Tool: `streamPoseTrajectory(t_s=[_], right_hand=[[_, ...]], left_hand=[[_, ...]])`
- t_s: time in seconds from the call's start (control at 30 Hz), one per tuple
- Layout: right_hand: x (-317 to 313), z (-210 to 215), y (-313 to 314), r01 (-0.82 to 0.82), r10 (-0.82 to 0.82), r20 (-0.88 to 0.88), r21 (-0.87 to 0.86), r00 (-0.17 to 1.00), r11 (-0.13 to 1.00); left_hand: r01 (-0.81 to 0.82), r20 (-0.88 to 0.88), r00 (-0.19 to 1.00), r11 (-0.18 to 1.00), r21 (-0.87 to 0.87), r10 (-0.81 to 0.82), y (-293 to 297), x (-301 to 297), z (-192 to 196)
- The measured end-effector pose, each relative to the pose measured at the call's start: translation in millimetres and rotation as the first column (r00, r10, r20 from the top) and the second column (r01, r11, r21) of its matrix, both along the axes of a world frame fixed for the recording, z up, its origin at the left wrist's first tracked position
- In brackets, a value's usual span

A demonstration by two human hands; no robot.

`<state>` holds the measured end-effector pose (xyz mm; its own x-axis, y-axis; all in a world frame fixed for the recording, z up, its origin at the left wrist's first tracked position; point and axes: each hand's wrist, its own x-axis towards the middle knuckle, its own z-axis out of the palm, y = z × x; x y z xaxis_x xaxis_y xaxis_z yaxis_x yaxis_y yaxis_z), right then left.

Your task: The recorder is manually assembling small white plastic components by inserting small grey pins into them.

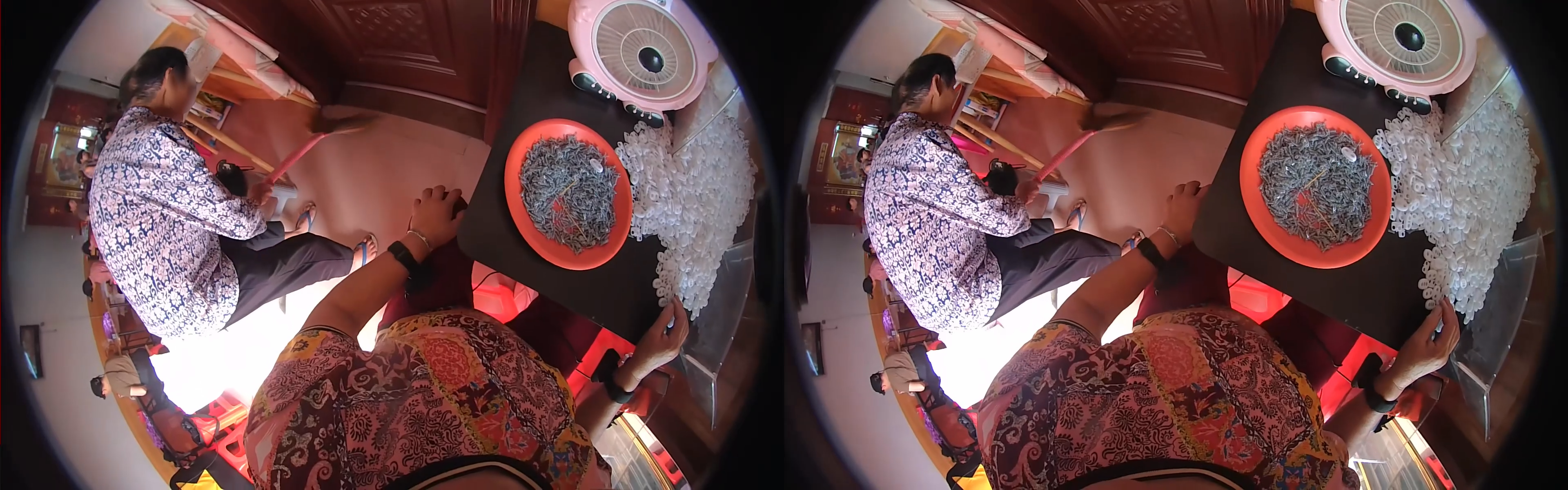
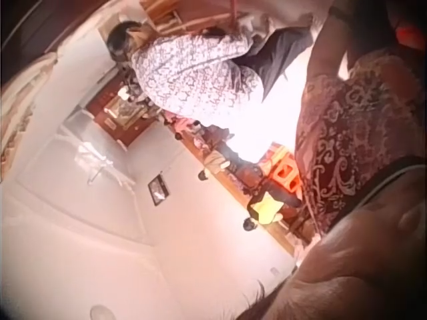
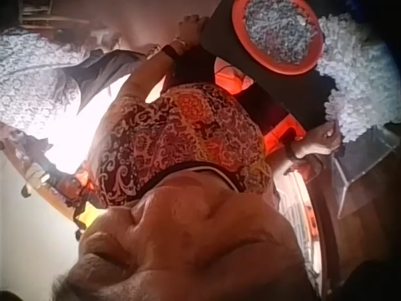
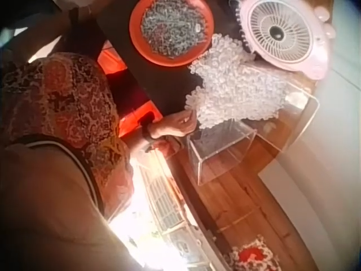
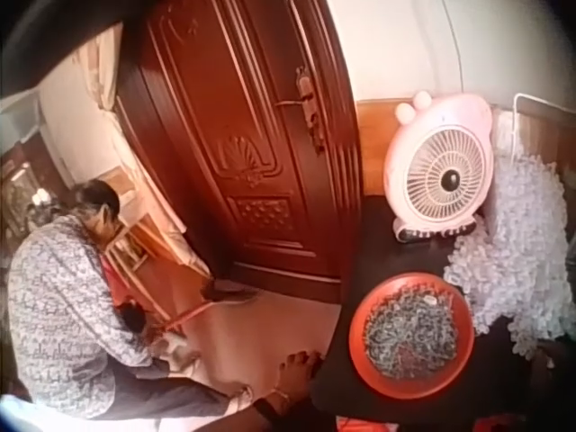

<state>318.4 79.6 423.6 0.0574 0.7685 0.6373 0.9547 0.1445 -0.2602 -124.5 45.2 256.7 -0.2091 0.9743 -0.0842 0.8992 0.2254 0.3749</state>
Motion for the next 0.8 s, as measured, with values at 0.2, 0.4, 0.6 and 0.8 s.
streamPoseTrajectory(t_s=[0.2,0.4,0.6,0.8], right_hand=[[-3.1,-6.2,3.5,0.000,0.000,0.002,0.004,1.000,1.000],[-3.6,-8.2,-0.3,0.011,-0.011,0.000,0.004,1.000,1.000],[-9.7,-3.3,-8.6,0.009,-0.009,0.006,0.002,1.000,1.000],[-12.5,16.3,-25.5,0.017,-0.017,-0.004,-0.007,1.000,1.000]], left_hand=[[-0.001,-0.024,1.000,1.000,0.002,0.001,-0.4,-2.5,1.2],[-0.001,-0.032,0.999,1.000,0.000,0.001,-6.1,-3.6,0.9],[-0.004,-0.023,1.000,1.000,0.009,0.004,-12.5,-11.1,4.9],[-0.014,-0.003,1.000,0.999,0.041,0.014,-27.4,-13.9,29.2]])
